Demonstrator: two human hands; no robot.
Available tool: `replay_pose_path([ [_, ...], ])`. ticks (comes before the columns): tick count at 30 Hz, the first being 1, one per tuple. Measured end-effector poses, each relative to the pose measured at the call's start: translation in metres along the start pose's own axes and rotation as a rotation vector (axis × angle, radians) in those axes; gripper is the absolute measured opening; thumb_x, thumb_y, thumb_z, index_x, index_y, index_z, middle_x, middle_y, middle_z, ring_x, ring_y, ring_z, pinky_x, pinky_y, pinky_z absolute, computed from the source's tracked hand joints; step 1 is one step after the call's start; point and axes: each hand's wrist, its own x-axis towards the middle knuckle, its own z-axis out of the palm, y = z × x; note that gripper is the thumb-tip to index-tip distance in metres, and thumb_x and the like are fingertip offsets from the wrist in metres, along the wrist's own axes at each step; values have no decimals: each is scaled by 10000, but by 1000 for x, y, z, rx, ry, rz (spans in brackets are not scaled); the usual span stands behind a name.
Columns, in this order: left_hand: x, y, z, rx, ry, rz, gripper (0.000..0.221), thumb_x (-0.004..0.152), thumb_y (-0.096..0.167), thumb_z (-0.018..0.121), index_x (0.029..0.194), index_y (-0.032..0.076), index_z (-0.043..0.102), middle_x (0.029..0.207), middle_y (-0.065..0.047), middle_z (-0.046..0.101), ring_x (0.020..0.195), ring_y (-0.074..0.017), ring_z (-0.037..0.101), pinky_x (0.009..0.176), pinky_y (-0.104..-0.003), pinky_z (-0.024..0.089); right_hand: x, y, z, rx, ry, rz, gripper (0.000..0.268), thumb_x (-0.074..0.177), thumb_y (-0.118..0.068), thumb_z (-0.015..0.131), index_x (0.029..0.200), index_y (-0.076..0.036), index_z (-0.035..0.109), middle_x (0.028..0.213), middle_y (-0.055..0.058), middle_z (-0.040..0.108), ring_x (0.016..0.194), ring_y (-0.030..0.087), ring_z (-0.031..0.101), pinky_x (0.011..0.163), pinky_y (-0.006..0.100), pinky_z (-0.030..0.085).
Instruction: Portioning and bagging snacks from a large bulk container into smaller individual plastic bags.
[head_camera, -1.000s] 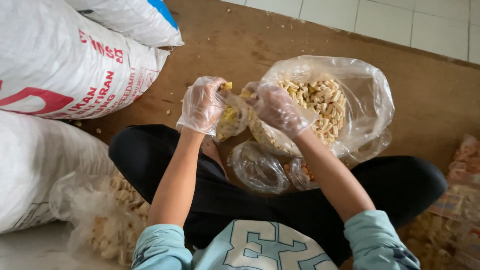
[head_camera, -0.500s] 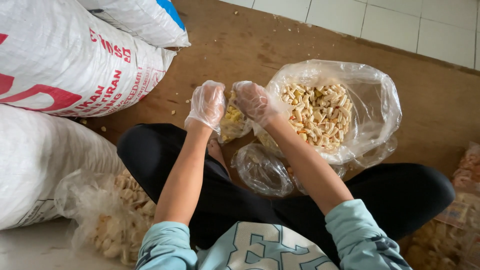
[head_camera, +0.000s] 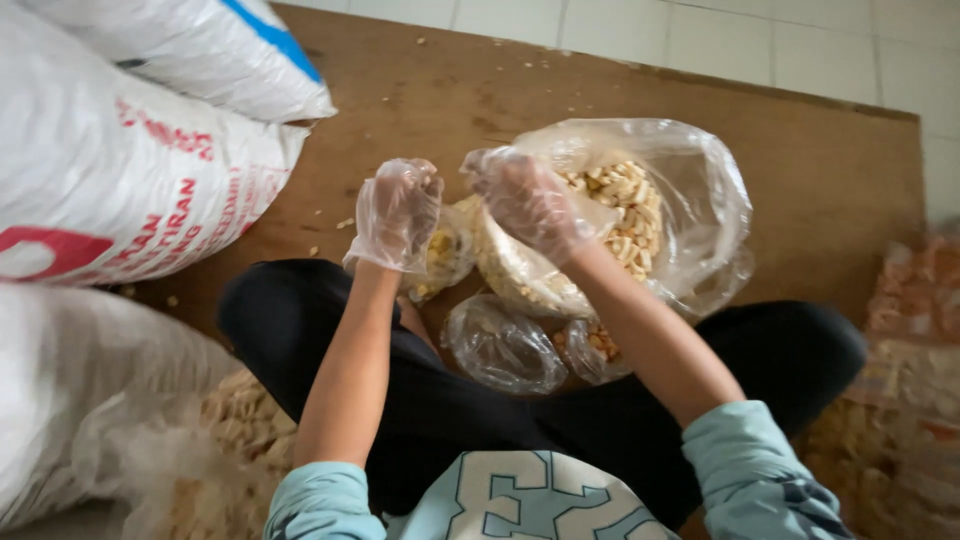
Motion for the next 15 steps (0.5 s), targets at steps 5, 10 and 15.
replay_pose_path([
  [5, 14, 66, -2, -26, 125, 167, 194, 959, 363, 670, 1107, 251, 731, 911, -87, 690, 865, -343, 699, 692, -508, 617, -59, 51, 27, 241, -247, -100, 304, 973, -8, 479, 1197, -201, 552, 959, -22, 524, 495, 1, 409, 339, 107, 408],
  [10, 24, 88, 81, -67, 181, 404, 95, 916, 300, 673, 953, 242, 739, 911, -30, 684, 863, -289, 704, 673, -457, 616, -111, 63, 50, 70, -410, -488, 344, 956, 100, 492, 1209, -114, 585, 798, -44, 445, 594, 47, 369, 439, 143, 317],
  [15, 4, 61, 197, -87, -55, 316, 184, 949, 262, 578, 885, 149, 709, 806, -148, 704, 802, -394, 712, 656, -546, 581, -177, -63, 126, -254, -334, -547, 143, 1034, -54, 480, 1148, -60, 566, 1015, 42, 549, 712, 66, 491, 687, 144, 493],
])
